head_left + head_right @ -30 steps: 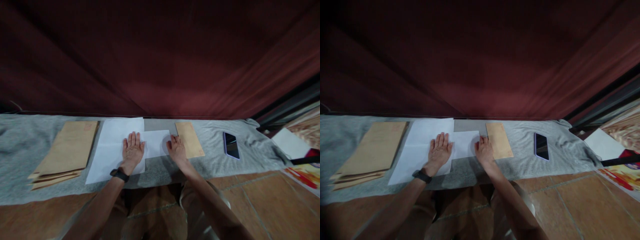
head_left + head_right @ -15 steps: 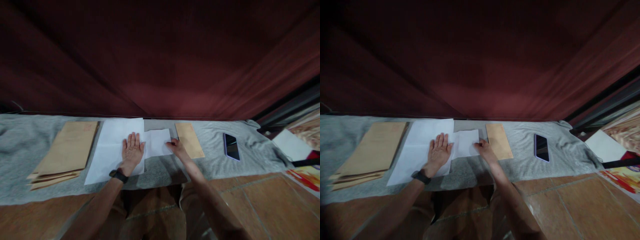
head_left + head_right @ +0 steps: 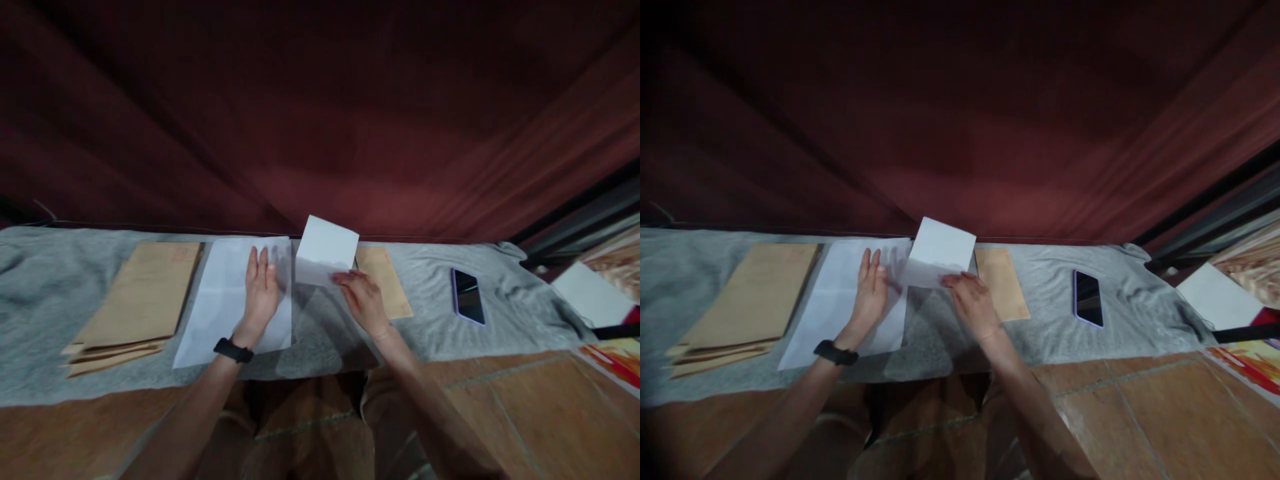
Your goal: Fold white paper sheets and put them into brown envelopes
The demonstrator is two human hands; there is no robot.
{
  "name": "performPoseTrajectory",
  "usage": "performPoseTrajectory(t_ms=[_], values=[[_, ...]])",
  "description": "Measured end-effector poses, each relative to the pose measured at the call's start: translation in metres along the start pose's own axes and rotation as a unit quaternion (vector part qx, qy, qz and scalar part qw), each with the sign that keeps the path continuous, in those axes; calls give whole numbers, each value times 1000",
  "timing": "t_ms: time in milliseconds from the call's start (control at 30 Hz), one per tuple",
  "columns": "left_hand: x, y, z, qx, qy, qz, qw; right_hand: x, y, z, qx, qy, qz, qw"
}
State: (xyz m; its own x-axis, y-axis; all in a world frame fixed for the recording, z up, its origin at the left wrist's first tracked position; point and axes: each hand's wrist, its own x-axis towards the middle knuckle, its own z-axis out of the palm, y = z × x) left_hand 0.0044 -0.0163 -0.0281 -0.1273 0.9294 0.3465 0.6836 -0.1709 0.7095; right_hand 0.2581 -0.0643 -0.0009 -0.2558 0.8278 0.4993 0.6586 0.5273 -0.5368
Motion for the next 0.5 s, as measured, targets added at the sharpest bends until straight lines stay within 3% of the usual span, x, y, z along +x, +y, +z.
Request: performPoseTrajectory(t_ms=[67,133,233,367,433,500], values=[[2,0,-2,-39,4,-12,999,-4,-5,5,-37,-118,-18,992],[2,4,-4,-71,-26,-12,997,-8,-10,9,-55,-194,-11,979],[-2,15,-12,-118,-170,7,978,-11,-14,6,-41,-236,11,971],[-13,31,-27,-147,-427,55,890,-15,-10,-1,-9,-267,36,963],[-18,33,-32,-127,-497,97,853,-18,-5,-3,3,-284,36,958],[-22,31,-33,-93,-509,148,843,-20,-1,-3,8,-289,31,957]])
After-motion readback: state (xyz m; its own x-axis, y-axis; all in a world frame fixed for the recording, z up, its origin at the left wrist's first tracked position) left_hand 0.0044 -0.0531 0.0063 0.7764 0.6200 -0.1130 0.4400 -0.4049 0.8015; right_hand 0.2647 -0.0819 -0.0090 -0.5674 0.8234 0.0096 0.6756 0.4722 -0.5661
